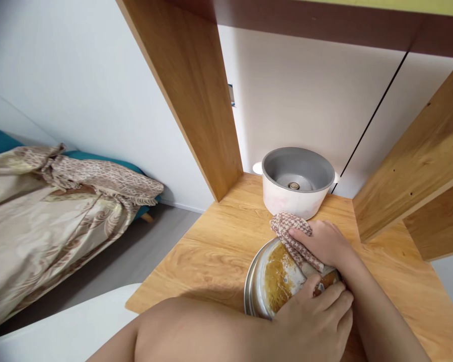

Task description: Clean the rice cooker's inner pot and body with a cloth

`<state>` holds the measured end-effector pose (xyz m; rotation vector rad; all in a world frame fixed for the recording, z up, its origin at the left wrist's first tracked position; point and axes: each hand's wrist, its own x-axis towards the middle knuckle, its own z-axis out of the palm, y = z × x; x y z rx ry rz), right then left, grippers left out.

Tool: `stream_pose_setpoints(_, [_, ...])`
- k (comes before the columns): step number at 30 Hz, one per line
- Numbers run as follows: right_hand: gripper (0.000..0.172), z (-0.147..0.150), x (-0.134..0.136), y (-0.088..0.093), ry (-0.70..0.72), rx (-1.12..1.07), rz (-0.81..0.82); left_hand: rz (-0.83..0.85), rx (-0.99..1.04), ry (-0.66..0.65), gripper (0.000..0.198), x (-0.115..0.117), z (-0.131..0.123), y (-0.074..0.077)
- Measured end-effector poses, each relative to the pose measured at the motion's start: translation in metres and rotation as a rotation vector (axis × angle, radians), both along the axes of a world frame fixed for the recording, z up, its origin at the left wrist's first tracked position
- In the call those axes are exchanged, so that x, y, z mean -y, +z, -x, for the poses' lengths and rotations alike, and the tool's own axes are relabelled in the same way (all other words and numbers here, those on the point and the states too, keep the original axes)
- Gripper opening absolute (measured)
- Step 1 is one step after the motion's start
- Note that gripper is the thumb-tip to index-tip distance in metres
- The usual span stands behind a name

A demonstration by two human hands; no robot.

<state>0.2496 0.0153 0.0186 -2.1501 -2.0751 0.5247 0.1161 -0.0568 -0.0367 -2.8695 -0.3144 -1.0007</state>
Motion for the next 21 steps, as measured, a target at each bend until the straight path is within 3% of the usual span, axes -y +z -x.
stream_pose_setpoints(3, [0.052, -0.002, -0.001, -0.002, 0.054, -0.091, -0.001, -0.009, -0.014, 0.005, 0.027, 0.0, 0.0, -0.001])
stream_pose_setpoints(9, [0.055, 0.002, -0.002, 0.001, -0.07, 0.039, -0.015, -0.005, -0.079, -0.001, 0.026, 0.0, 0.001, 0.0])
stream_pose_setpoints(16, [0.054, -0.009, -0.003, -0.007, 0.068, -0.242, 0.02, -0.023, -0.045, 0.01, 0.027, 0.0, 0.0, 0.0])
stream_pose_setpoints(21, [0.056, -0.006, -0.003, -0.004, 0.009, -0.083, -0.003, -0.021, -0.047, 0.009, 0.024, 0.0, 0.0, 0.001])
